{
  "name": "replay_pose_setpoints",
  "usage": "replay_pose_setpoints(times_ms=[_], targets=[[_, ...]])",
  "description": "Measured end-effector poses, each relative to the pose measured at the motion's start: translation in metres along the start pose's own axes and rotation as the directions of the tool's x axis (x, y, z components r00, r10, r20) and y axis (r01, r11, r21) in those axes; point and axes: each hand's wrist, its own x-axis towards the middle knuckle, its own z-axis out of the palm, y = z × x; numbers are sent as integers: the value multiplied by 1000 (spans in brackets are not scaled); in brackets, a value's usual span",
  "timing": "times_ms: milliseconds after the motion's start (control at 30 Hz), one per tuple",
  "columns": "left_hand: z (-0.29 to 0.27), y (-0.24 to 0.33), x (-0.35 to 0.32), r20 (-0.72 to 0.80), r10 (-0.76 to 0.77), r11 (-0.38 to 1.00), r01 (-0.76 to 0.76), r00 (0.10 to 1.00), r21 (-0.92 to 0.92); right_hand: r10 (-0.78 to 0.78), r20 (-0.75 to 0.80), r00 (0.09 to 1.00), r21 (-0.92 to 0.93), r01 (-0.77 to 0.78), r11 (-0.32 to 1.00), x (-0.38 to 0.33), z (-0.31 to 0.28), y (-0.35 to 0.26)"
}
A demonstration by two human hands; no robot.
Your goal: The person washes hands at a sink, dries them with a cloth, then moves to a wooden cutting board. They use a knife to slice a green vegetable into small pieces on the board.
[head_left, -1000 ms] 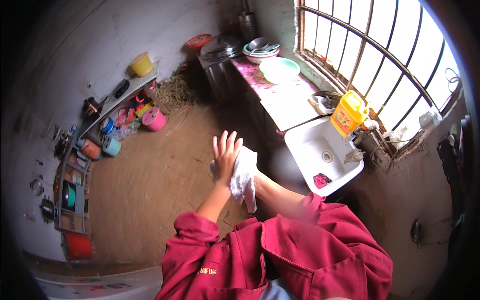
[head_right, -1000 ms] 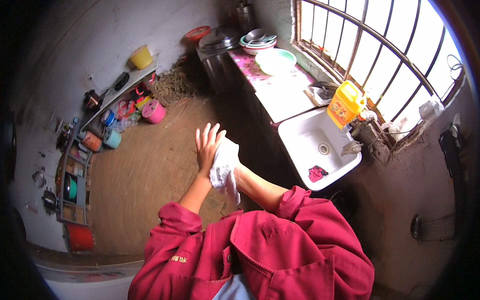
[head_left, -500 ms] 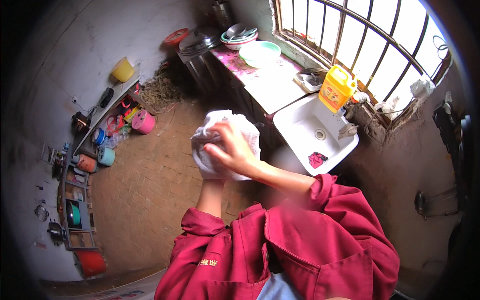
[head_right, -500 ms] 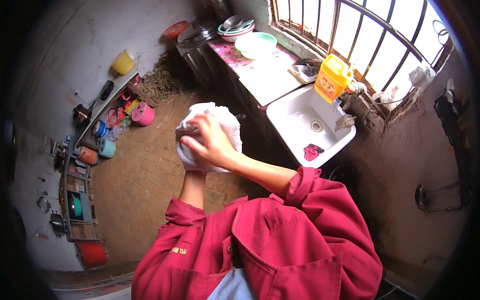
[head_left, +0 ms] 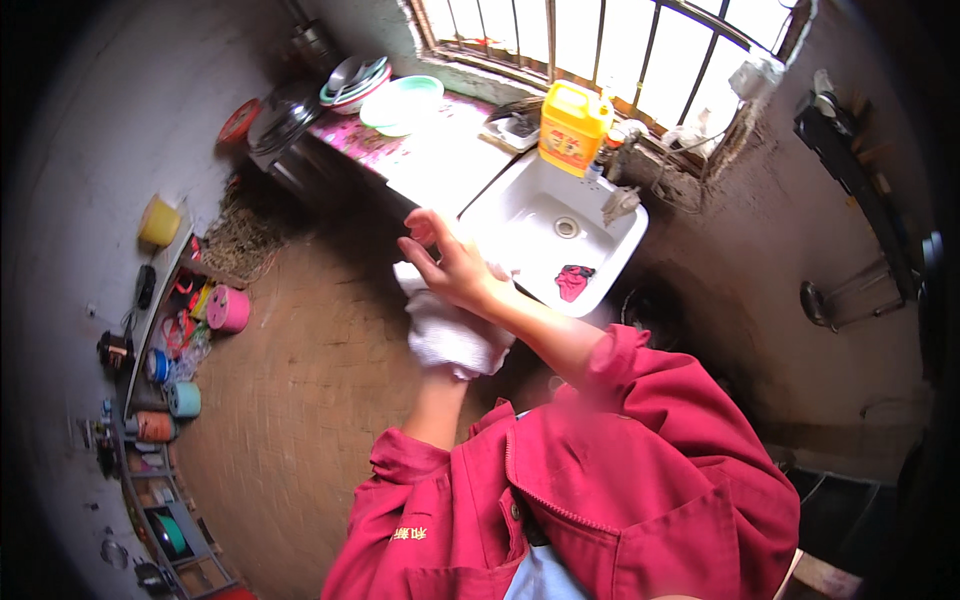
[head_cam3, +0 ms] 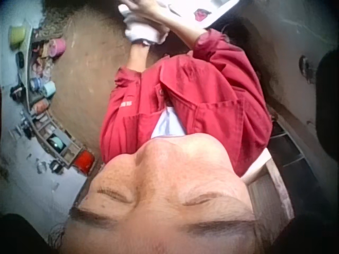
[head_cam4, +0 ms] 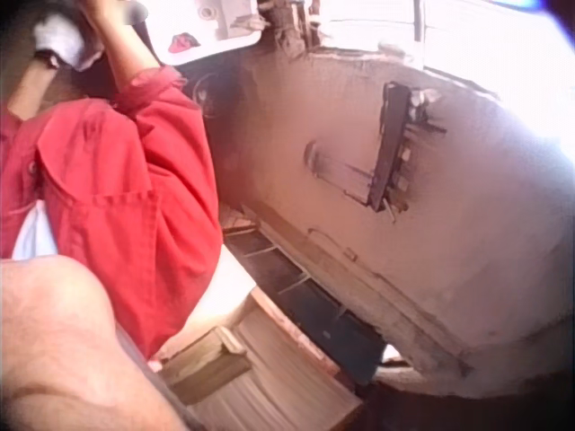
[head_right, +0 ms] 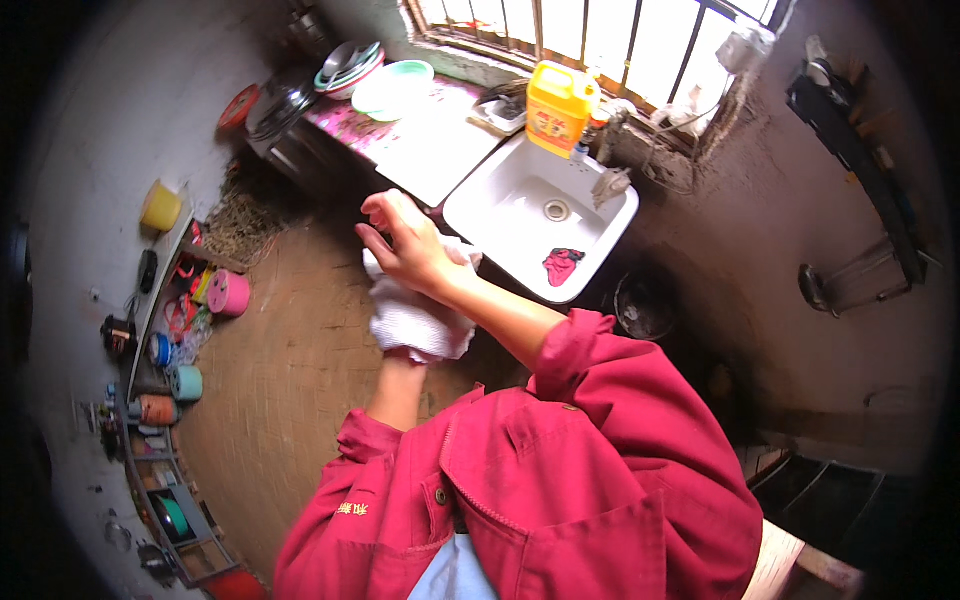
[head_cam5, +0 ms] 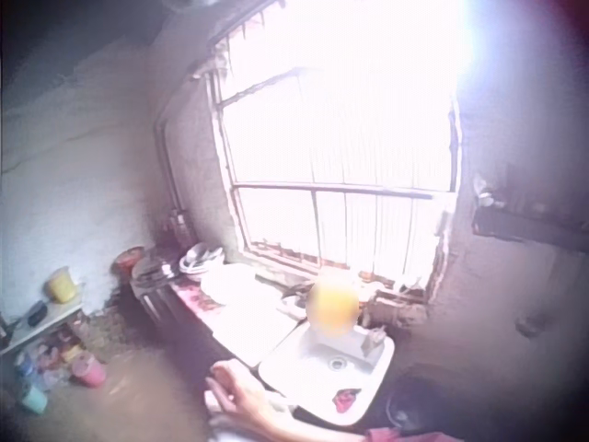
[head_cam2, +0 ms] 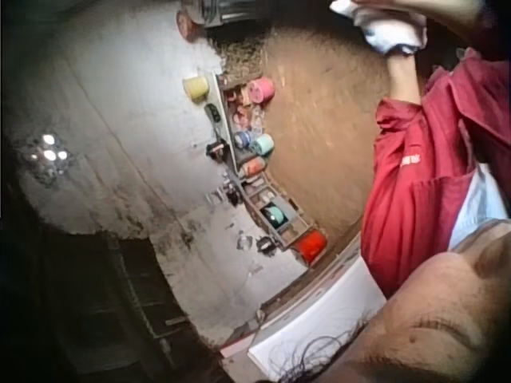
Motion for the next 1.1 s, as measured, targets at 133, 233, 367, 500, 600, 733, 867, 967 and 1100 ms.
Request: replay_pose_setpoints(times_ms=[133,233,367,500,600,733,867,967,1100], targets=[[-10,2,16,23,-250,372,118,968,-921,136,89,987,-234,-112,966,-30,-87,10],[18,9,42,248,-286,-133,218,926,-967,370,345,863,-352,-246,903,-63,-140,4],[60,17,60,509,-287,214,572,812,-792,155,30,988,-505,-119,855,-86,-220,7],[86,45,83,699,-423,653,729,577,-206,541,-95,836,244,-508,826,-65,-310,-57],[124,14,73,748,-367,686,704,553,-184,459,-116,881,617,-298,728,-59,-370,-99],[155,-7,71,734,-356,703,683,579,-198,181,-489,853,495,100,863,-37,-423,-117],[138,-25,72,636,-436,672,700,637,-240,-10,-641,768,255,225,940,4,-496,-87],[133,-50,60,576,-503,641,725,645,-252,-55,-770,635,13,102,995,32,-564,-62],[116,-73,26,528,-597,586,778,604,-226,-462,-472,751,-848,-244,470,42,-632,-21]])
